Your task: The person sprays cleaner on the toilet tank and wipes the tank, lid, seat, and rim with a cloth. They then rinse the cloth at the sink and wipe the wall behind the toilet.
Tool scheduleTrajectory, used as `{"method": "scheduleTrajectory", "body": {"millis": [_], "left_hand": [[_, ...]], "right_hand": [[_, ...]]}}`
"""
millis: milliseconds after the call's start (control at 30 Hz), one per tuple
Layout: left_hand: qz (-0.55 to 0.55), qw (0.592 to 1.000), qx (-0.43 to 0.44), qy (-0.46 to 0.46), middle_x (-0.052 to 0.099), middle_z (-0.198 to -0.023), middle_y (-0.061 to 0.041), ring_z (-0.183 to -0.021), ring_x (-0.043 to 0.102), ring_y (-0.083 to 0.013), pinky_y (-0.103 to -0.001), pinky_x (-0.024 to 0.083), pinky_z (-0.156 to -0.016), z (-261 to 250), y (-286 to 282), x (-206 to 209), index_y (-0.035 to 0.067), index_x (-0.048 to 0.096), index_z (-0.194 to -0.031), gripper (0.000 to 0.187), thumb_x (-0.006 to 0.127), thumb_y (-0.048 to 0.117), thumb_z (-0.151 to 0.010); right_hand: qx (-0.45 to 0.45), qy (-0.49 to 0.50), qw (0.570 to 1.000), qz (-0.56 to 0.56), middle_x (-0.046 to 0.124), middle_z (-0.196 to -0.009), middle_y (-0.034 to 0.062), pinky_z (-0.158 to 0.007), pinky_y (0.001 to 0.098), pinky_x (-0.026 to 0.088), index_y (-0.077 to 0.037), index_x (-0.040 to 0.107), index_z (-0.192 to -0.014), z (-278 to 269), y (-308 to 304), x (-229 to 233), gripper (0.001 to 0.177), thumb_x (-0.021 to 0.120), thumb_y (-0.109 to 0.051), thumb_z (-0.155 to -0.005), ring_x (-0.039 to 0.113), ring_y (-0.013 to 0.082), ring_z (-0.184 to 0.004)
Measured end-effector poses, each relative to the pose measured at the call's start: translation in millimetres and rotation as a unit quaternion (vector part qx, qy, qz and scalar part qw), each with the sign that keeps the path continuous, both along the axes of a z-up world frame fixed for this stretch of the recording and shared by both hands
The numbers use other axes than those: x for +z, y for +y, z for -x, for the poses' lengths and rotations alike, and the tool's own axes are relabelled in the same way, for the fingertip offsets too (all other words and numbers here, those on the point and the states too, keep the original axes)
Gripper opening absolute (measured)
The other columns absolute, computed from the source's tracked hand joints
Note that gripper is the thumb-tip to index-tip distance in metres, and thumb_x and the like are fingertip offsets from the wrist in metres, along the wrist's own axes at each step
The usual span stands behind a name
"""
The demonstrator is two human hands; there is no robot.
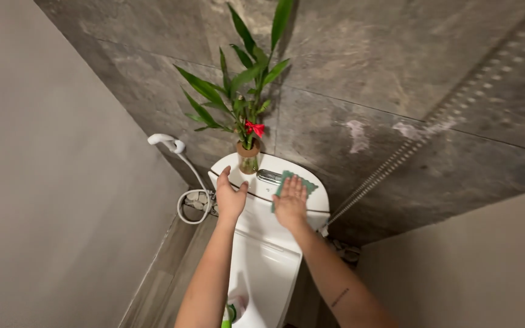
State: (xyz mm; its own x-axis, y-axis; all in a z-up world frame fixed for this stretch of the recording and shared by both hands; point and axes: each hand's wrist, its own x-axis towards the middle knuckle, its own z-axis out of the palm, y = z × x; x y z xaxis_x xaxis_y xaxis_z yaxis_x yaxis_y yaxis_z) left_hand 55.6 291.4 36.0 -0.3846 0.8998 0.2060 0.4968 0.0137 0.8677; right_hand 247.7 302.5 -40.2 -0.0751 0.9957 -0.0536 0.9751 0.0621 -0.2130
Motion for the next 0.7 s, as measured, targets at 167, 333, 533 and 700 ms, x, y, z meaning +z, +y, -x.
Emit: {"method": "scheduleTrajectory", "body": {"millis": [167,333,533,700], "left_hand": [[-0.059,0.997,-0.041,0.026,0.053,-0.143,-0.028,-0.131,0.054,-0.0412,-0.041,0.044,-0.108,-2.1,42.0,27.5,-0.004,0.039,-0.148,0.090,0.084,0.014,-0.073],[-0.007,0.999,-0.021,-0.040,0.055,-0.140,-0.025,-0.125,0.057,-0.0398,-0.040,0.048,-0.103,-20.7,80.9,43.7,0.001,0.032,-0.150,0.102,0.087,0.010,-0.065],[-0.025,0.999,0.026,-0.025,0.061,-0.134,-0.023,-0.119,0.062,-0.0409,-0.042,0.050,-0.100,-22.5,94.8,35.2,0.005,0.044,-0.141,0.085,0.087,0.014,-0.069],[-0.046,0.997,0.060,-0.012,0.071,-0.117,-0.020,-0.108,0.069,-0.0383,-0.042,0.054,-0.093,16.0,83.1,53.6,0.006,0.048,-0.139,0.083,0.089,0.018,-0.067]], "right_hand": [[0.043,-0.058,0.996,0.059,-0.003,-0.167,0.0317,-0.121,0.0514,-0.003,0.007,0.007,-0.161,100.4,21.9,40.9,0.086,0.046,-0.041,-0.100,-0.003,0.0442,-0.154],[0.177,0.073,0.981,-0.040,0.008,-0.170,0.0213,-0.126,0.0510,0.004,0.002,0.018,-0.159,32.6,0.2,17.2,0.074,0.041,-0.043,-0.106,0.003,0.0336,-0.158],[0.001,-0.047,0.998,0.048,0.004,-0.169,0.0218,-0.124,0.0484,0.002,0.002,0.010,-0.160,-66.4,0.6,11.9,0.078,0.027,-0.051,-0.105,0.002,0.0343,-0.156],[-0.023,-0.003,0.997,0.069,0.000,-0.168,0.0249,-0.124,0.0477,-0.002,0.002,0.008,-0.159,-17.8,48.9,19.0,0.083,0.026,-0.056,-0.103,-0.001,0.0376,-0.156]]}}
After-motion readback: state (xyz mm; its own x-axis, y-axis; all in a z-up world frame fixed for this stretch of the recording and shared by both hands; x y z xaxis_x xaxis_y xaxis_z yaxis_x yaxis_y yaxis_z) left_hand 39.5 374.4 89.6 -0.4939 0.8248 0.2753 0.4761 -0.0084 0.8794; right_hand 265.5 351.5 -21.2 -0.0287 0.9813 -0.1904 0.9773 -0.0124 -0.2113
